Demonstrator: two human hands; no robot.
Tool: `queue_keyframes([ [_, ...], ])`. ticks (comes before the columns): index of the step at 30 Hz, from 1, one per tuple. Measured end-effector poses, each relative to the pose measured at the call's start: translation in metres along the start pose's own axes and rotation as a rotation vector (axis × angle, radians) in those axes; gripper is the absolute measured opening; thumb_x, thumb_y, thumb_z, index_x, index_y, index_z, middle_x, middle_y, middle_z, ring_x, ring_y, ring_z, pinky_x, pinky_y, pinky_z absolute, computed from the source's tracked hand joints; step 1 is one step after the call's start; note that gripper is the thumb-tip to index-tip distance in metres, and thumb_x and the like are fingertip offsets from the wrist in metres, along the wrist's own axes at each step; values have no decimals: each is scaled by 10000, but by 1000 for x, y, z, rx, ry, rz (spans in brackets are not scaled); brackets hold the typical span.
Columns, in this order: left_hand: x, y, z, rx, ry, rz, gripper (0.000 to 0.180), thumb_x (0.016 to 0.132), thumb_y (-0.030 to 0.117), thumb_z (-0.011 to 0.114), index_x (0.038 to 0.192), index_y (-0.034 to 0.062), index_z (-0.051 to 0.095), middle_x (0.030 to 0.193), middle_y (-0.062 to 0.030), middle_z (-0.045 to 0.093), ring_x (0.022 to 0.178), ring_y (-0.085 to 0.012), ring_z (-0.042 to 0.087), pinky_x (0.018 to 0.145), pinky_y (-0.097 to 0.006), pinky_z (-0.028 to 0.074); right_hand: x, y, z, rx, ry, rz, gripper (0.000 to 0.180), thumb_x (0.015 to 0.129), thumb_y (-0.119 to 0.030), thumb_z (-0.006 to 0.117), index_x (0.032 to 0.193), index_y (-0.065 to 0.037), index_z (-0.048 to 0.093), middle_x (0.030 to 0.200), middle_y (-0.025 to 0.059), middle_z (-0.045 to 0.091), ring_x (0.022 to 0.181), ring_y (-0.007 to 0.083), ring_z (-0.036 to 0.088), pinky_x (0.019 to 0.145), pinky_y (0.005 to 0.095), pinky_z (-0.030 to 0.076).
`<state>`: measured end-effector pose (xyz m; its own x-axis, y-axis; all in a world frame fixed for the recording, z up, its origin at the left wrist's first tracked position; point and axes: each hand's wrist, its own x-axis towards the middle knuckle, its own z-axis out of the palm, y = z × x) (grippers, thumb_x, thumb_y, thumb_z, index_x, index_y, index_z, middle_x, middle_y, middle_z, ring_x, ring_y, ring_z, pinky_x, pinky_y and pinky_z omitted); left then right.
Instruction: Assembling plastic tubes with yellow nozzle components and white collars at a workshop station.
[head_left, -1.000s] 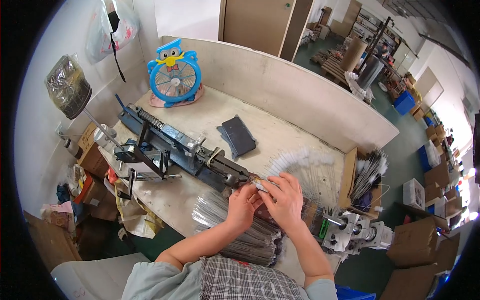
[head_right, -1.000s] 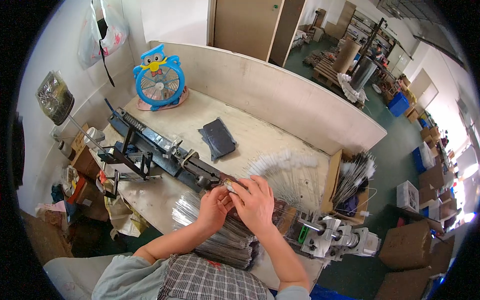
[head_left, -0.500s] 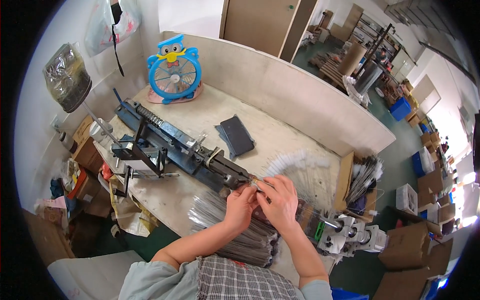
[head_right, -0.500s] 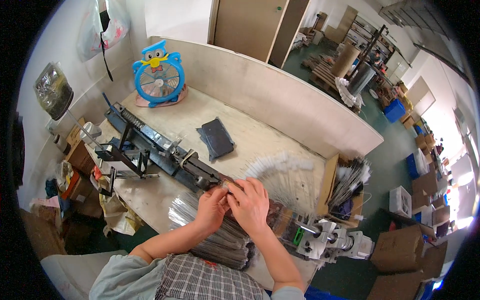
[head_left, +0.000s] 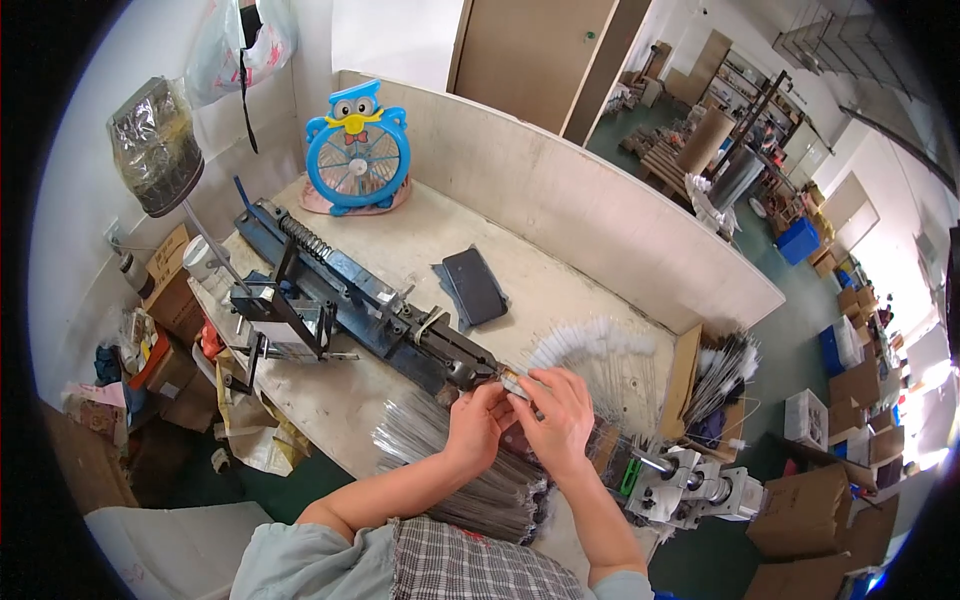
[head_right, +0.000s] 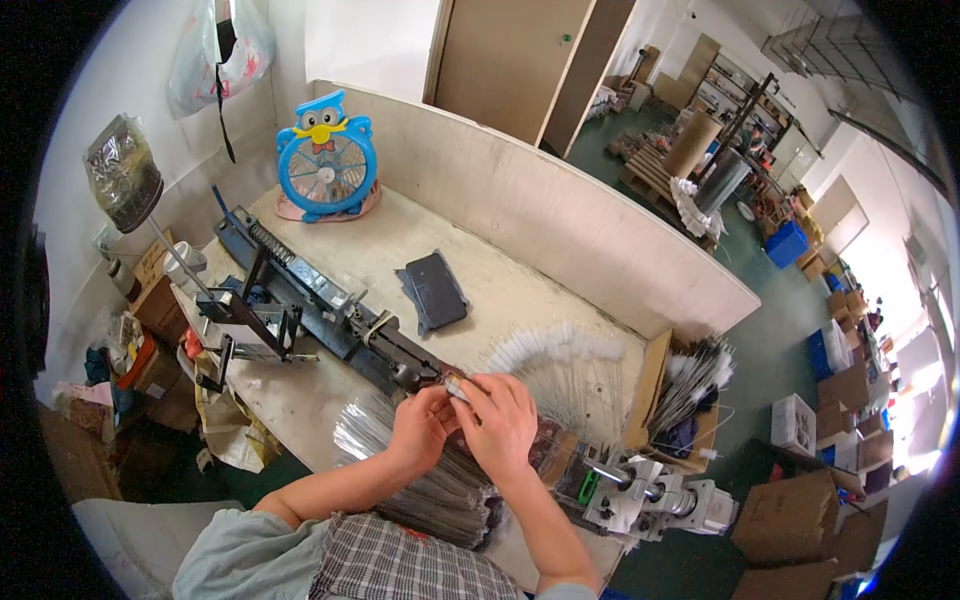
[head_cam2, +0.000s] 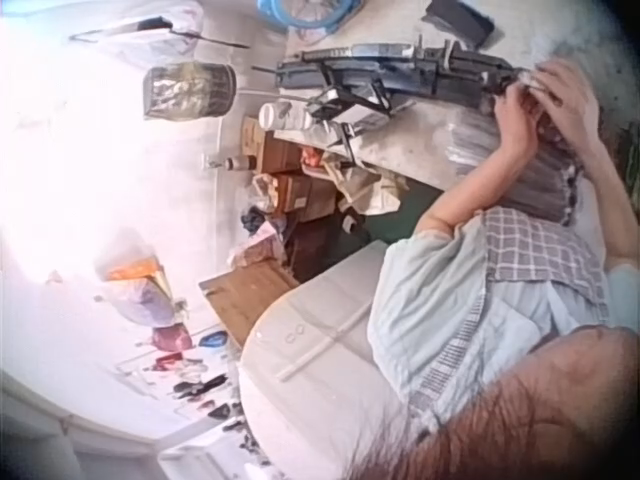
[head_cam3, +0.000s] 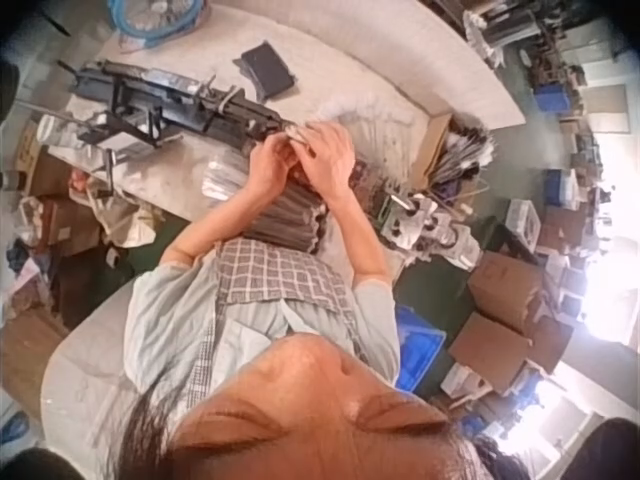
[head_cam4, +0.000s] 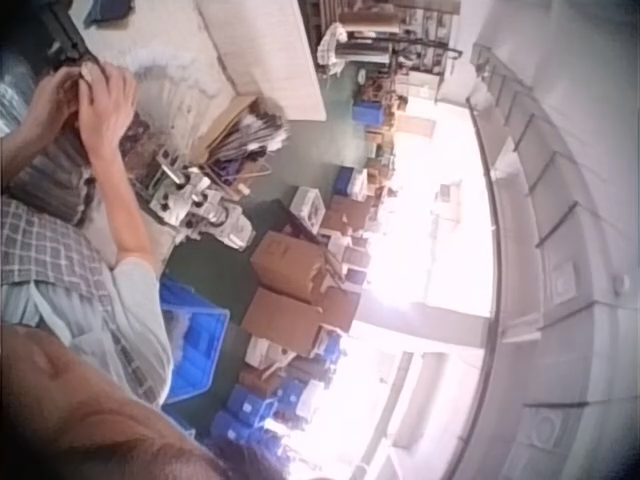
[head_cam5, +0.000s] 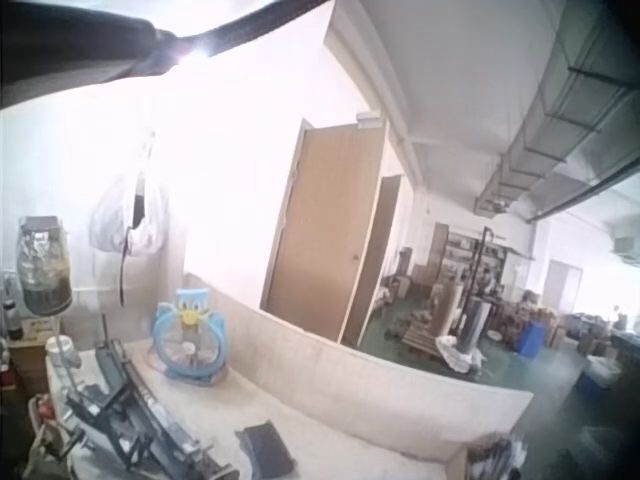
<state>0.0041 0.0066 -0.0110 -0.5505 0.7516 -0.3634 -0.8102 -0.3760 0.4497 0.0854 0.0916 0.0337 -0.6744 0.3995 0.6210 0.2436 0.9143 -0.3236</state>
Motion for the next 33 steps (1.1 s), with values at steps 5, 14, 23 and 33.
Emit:
queue_keyframes([
  [5, -3, 1, 7, 12, 7, 12, 103, 885, 130, 517, 902, 41, 566, 863, -34, 606, 819, -143, 613, 744, -295, 497, 1, 0, -3, 23, 0, 12, 231, 652, -127, 741, 868, -63, 689, 941, 56, 633, 924, 258, 575, 794, 370, 458],
  [14, 1, 1, 6, 35, 6, 19, 116, 879, 139, 526, 930, 41, 563, 902, -41, 605, 836, -149, 606, 765, -299, 494, 6, 1, 0, -8, 27, 18, 255, 674, -167, 737, 915, -110, 675, 931, 4, 625, 931, 217, 574, 775, 349, 441],
  [23, -17, 17, 19, 122, 69, -74, 605, 948, 512, 331, 1216, -24, 418, 1133, -156, 530, 983, -228, 558, 869, -367, 470, -14, 9, -26, -93, -205, 110, 155, 714, -178, 704, 839, -91, 679, 777, 27, 626, 841, 225, 565, 729, 365, 428],
  [33, -22, 20, 2, 456, -57, -144, 580, 971, 471, 310, 1302, 4, 399, 1274, -122, 494, 1124, -219, 504, 930, -366, 418, -21, 2, -46, 103, -106, 200, 87, 764, -152, 657, 827, -92, 668, 805, 42, 643, 793, 240, 591, 688, 379, 457],
])
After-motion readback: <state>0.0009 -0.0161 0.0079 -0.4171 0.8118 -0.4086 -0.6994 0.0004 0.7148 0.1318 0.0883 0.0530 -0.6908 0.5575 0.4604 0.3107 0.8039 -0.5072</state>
